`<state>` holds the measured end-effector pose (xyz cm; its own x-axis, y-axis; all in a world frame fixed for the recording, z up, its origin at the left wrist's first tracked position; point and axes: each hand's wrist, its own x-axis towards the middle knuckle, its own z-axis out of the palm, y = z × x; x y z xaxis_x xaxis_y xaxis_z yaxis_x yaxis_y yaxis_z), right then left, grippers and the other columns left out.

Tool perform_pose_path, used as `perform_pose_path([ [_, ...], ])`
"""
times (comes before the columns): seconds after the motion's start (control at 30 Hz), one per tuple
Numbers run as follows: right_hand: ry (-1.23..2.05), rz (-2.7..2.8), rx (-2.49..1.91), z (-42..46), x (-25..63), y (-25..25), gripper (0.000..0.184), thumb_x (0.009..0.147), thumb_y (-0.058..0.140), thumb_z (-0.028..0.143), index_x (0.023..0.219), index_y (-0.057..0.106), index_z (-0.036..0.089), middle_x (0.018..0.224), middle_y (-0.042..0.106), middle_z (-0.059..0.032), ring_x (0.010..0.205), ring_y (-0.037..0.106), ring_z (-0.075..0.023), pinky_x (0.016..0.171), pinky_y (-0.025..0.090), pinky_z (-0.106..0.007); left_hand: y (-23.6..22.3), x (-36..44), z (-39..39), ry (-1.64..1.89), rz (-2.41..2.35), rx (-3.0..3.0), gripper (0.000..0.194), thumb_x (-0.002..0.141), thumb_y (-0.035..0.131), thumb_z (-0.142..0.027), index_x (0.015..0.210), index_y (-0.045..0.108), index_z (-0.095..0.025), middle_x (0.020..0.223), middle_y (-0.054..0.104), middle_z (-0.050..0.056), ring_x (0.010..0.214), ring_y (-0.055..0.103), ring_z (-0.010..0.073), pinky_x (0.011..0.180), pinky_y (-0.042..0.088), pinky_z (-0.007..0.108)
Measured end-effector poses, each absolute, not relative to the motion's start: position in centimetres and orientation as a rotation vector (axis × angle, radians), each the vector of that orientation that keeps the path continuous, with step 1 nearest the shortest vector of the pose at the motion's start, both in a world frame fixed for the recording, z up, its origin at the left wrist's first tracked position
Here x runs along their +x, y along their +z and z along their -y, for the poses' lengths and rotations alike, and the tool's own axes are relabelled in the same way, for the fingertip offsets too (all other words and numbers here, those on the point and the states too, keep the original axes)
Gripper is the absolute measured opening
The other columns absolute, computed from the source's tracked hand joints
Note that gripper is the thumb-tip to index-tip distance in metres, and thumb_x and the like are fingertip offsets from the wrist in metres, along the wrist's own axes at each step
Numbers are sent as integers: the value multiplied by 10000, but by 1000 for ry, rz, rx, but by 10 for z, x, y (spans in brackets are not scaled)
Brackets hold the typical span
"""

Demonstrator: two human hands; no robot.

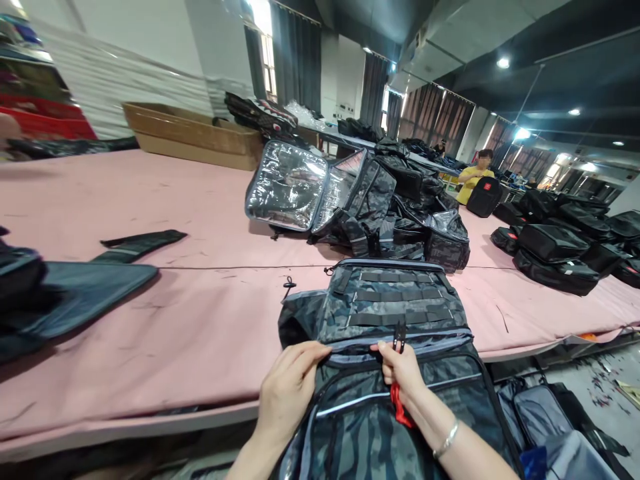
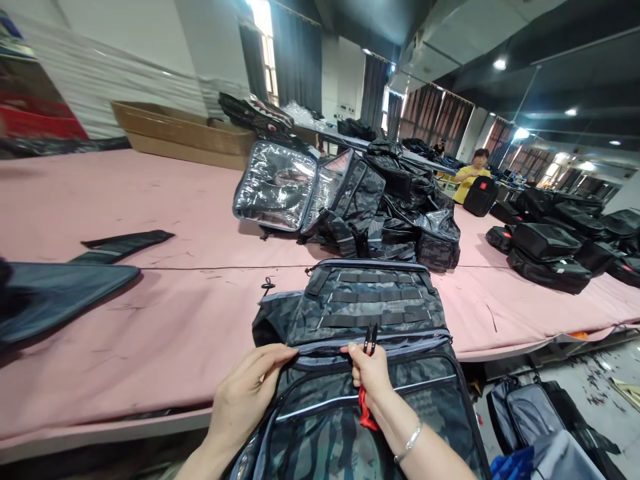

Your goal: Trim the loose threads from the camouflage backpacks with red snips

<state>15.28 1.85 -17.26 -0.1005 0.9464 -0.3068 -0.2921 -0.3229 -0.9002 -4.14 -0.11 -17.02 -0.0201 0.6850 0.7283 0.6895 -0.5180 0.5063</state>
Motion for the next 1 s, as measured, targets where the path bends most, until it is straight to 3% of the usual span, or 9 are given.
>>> perform_pose_path([
  [0.2,1609,843,-1149,-16,154,-172,574,513,738,573,797,608,93,391,204,148,331,134,0,347,56,-173,-170,-59,13,-1803,2184,-1780,341,819,447,-421,1008,599,-183,905,682,46,784,646,166,669,517,242],
  [0.3,1621,857,-1133,-14,156,-171,565,529,741,560,823,598,99,408,195,148,343,118,-1,350,51,-171,-170,-69,29,-1715,2310,-1846,363,802,444,-483,952,623,-205,899,690,34,745,652,165,663,526,242],
  [0.5,1633,994,-1153,-10,159,-165,530,571,703,586,798,582,123,428,205,135,343,124,-8,349,66,-174,-202,-66,63,-1489,2247,-1915,399,790,489,-451,1060,593,-176,1159,601,114,1062,572,243,908,471,385],
  [0.6,1488,1226,-1242,-2,160,-159,499,665,627,585,837,618,117,450,282,101,352,186,-26,350,125,-181,-219,-63,69,-1551,2299,-1839,403,827,429,-380,1148,545,-164,1181,590,131,1077,566,243,902,476,392],
  [0.67,1271,1444,-1297,6,163,-154,418,747,578,515,873,649,122,508,429,44,413,340,-62,397,264,-192,-223,-65,70,-1636,2356,-1885,398,826,416,-342,1167,529,-170,1123,629,114,1027,597,232,873,493,370],
  [0.73,1053,1648,-1321,16,168,-149,318,800,545,416,919,663,145,692,593,-28,600,511,-124,568,411,-235,-223,-70,69,-1753,2449,-1885,409,800,438,-341,1165,527,-179,1073,654,103,1020,601,235,866,492,366],
  [0.8,874,1836,-1306,24,170,-143,263,832,507,335,970,658,168,855,636,-59,759,561,-162,718,441,-276,-221,-74,68,-1969,2546,-1831,421,756,484,-381,1122,546,-180,1026,672,100,1025,597,246,878,480,375],
  [0.9,636,2116,-1176,34,161,-130,276,848,458,239,1063,622,184,903,620,-64,806,571,-158,745,454,-266,-215,-76,64,-2428,2649,-1681,513,668,574,-484,1054,555,-148,1005,671,131,1007,601,275,871,478,407],
  [1.0,461,2406,-970,41,131,-116,360,832,449,180,1173,553,227,1076,577,-62,932,569,-147,791,454,-242,-210,-74,63,-2649,2658,-1634,609,606,629,-548,1038,547,-126,1053,648,159,1025,588,282,889,469,412],
])
